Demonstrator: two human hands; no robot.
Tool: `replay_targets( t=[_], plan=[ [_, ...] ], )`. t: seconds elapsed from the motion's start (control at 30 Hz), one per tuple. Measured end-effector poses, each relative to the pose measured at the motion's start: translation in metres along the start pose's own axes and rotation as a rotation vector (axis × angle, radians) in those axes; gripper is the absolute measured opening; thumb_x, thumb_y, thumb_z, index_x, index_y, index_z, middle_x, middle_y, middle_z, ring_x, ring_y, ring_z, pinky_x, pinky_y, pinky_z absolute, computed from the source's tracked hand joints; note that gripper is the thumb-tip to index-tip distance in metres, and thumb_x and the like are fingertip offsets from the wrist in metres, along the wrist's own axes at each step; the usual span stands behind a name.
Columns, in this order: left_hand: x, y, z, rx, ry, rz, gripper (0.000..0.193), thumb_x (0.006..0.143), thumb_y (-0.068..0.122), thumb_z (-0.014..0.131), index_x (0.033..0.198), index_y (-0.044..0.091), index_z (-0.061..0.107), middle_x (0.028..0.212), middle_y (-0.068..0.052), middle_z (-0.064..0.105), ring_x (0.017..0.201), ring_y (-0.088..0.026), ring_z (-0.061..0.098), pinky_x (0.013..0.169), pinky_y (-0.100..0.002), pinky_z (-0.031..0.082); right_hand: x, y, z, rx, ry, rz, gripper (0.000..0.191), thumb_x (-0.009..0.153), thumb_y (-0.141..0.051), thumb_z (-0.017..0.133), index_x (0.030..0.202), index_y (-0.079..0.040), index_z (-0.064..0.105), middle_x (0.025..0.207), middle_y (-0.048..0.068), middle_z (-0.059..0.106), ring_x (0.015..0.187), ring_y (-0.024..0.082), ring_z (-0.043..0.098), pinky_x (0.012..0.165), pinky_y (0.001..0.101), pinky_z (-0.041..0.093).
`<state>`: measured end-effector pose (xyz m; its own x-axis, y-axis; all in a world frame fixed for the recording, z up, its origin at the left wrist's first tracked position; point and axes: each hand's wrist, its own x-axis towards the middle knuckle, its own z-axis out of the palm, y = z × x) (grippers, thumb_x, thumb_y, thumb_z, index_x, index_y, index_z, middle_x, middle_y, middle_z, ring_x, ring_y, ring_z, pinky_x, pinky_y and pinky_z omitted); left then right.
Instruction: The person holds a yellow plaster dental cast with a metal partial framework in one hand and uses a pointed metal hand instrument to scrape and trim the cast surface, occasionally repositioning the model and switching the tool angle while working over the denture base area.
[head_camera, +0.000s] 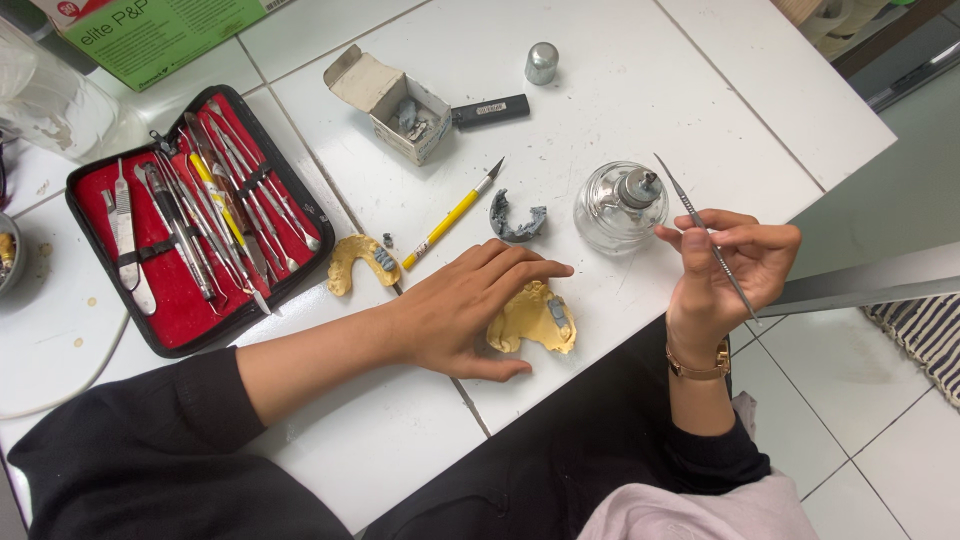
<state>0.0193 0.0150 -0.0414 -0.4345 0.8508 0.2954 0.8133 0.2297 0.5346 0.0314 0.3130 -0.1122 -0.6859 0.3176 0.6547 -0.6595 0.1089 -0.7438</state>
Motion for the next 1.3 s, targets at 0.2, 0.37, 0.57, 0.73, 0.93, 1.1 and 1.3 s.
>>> replay_targets(
  t=[0.2,0.37,0.57,0.73,0.93,1.1,1.3],
  plan=[
    [0.0002,-0.0028,0.0025,-0.034,-0.006,-0.028,0.084,0.081,0.031,0.066,0.155,0.006,0.034,0.13,-0.02,0.055,0.124,-0.036,0.053,0.11,-0.05,0.044,0.003,-0.0037,0.0023,0.006,-0.013,-0.016,0.029,0.107,-0.001,0.069,0.114,-0.005,0.041,0.098,0.016,0.066,0.085,0.021,0.074,0.078,0.0383,0.07],
    [0.0003,-0.0018,0.0011,-0.045,0.027,-0.012,0.084,0.081,0.03,0.067,0.155,0.007,0.034,0.132,-0.02,0.053,0.125,-0.036,0.052,0.111,-0.048,0.044,0.005,-0.0039,0.0023,0.022,-0.045,-0.029,0.027,0.11,-0.003,0.068,0.109,-0.005,0.042,0.088,0.018,0.069,0.076,0.023,0.073,0.076,0.0372,0.068],
    [0.0029,-0.0003,0.0006,-0.049,0.016,-0.042,0.081,0.088,0.035,0.072,0.154,0.008,0.035,0.129,-0.019,0.052,0.12,-0.035,0.052,0.107,-0.048,0.044,0.0047,-0.0028,0.0017,0.021,-0.058,-0.024,0.025,0.109,-0.002,0.069,0.109,-0.004,0.044,0.091,0.015,0.066,0.079,0.021,0.072,0.077,0.0375,0.07],
    [0.0031,0.0003,-0.0011,-0.048,0.028,-0.034,0.082,0.083,0.027,0.069,0.154,0.007,0.034,0.127,-0.02,0.052,0.119,-0.035,0.053,0.106,-0.048,0.044,0.0047,-0.0016,0.0012,0.02,-0.065,-0.026,0.026,0.106,0.002,0.069,0.113,-0.005,0.045,0.098,0.014,0.063,0.082,0.019,0.072,0.078,0.0384,0.07],
    [0.0033,0.0003,-0.0019,-0.055,0.027,-0.036,0.084,0.077,0.022,0.065,0.153,0.005,0.036,0.126,-0.02,0.052,0.117,-0.034,0.053,0.106,-0.047,0.045,0.0047,-0.0005,0.0001,0.003,-0.074,-0.031,0.026,0.104,0.003,0.068,0.112,-0.006,0.045,0.099,0.013,0.062,0.082,0.018,0.072,0.079,0.0383,0.071],
    [0.0042,-0.0018,0.0004,-0.037,0.022,-0.035,0.084,0.075,0.023,0.065,0.152,0.004,0.037,0.124,-0.02,0.053,0.117,-0.033,0.053,0.105,-0.047,0.046,0.0054,0.0005,-0.0003,-0.012,-0.096,-0.034,0.026,0.104,0.003,0.067,0.113,-0.006,0.044,0.097,0.013,0.062,0.084,0.018,0.073,0.079,0.0382,0.071],
    [0.0041,-0.0025,0.0008,-0.046,0.02,-0.037,0.083,0.076,0.023,0.064,0.152,0.004,0.037,0.123,-0.02,0.053,0.117,-0.033,0.053,0.106,-0.047,0.046,0.0059,-0.0009,-0.0001,-0.012,-0.107,-0.024,0.026,0.105,0.003,0.067,0.112,-0.006,0.044,0.097,0.013,0.062,0.084,0.018,0.072,0.08,0.0387,0.071]
  ],
)
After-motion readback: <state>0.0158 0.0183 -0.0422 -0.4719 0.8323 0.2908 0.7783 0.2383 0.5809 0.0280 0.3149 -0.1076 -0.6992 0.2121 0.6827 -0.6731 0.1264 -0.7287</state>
